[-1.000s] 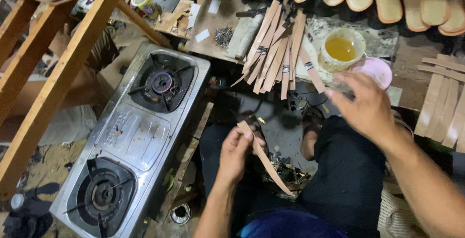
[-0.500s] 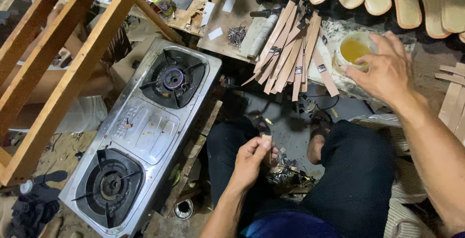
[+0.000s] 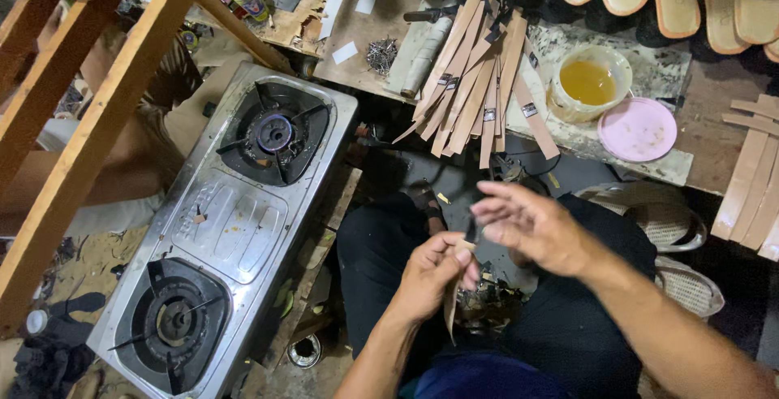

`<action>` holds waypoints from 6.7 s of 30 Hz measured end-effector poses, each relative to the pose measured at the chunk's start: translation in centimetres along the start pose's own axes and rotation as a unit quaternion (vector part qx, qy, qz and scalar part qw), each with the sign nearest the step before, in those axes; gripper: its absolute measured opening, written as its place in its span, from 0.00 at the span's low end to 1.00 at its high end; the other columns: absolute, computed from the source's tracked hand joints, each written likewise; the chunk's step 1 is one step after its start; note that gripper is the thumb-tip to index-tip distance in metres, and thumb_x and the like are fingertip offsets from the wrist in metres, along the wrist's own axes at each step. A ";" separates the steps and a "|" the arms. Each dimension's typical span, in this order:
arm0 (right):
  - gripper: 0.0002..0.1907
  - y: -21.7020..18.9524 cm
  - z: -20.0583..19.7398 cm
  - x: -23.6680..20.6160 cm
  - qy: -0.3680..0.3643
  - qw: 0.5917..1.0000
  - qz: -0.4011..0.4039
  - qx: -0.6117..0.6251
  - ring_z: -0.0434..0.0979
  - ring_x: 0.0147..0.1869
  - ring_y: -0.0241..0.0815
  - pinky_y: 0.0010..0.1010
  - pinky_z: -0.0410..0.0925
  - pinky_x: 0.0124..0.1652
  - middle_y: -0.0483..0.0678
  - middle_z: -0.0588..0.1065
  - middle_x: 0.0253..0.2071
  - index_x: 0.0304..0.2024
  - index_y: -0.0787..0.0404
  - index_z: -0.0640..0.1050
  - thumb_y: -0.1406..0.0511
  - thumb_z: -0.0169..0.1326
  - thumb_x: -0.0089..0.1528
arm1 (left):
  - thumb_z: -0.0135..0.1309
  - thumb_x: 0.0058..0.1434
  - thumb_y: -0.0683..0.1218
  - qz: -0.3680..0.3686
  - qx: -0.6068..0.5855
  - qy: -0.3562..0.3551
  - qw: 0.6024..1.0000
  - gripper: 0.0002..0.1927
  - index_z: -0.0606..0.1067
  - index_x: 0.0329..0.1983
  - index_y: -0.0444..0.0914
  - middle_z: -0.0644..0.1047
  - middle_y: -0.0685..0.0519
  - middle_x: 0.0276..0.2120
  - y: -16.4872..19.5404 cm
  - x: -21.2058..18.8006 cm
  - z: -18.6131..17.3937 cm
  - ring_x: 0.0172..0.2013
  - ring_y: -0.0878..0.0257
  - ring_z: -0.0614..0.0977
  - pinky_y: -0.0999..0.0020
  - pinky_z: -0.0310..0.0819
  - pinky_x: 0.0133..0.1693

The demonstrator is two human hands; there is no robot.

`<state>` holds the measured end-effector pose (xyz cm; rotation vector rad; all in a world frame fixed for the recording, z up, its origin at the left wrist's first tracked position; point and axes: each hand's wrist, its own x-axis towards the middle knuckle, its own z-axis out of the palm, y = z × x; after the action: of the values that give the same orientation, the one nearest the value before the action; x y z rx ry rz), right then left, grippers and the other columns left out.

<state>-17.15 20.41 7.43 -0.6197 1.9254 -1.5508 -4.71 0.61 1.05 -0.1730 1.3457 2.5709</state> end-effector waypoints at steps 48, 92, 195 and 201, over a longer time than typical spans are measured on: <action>0.34 0.8 4.5 -4.3 0.237 0.809 -0.326 -0.427 0.72 0.66 0.59 0.44 0.70 0.60 0.57 0.68 0.64 0.60 0.49 0.76 0.74 0.64 0.51 | 0.54 0.70 0.41 -0.020 -0.316 -0.117 0.941 0.21 0.72 0.65 0.35 0.77 0.51 0.35 0.9 -2.8 2.8 0.35 0.63 0.78 0.67 0.72 0.42; 0.32 -2.3 0.7 -3.2 0.068 0.933 -0.210 -0.285 0.83 0.33 0.39 0.30 0.77 0.34 0.48 0.82 0.35 0.62 0.70 0.70 0.64 0.61 0.57 | 0.59 0.66 0.45 -0.013 0.159 0.019 0.987 0.10 0.81 0.46 0.33 0.81 0.57 0.35 -2.0 -2.4 3.7 0.37 0.71 0.79 0.72 0.75 0.42; 0.37 3.8 4.3 -11.0 0.165 0.981 -0.053 -0.086 0.81 0.33 0.35 0.27 0.75 0.36 0.47 0.80 0.34 0.72 0.60 0.63 0.70 0.59 0.61 | 0.53 0.67 0.45 -0.134 0.400 -0.142 0.896 0.12 0.76 0.48 0.33 0.81 0.55 0.33 -2.1 -2.4 6.5 0.34 0.70 0.80 0.72 0.76 0.39; 0.49 4.0 -0.2 -14.5 0.344 0.936 -0.063 -0.044 0.80 0.35 0.36 0.26 0.76 0.35 0.48 0.80 0.37 0.76 0.59 0.50 0.76 0.59 0.57 | 0.56 0.64 0.44 -0.153 0.323 -0.056 0.932 0.13 0.75 0.49 0.33 0.80 0.55 0.34 -3.7 -2.7 7.3 0.35 0.70 0.77 0.74 0.73 0.39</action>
<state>-6.82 31.16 5.72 -0.2415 2.5094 -1.9457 -1.09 8.23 2.82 -0.1040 1.8592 1.7512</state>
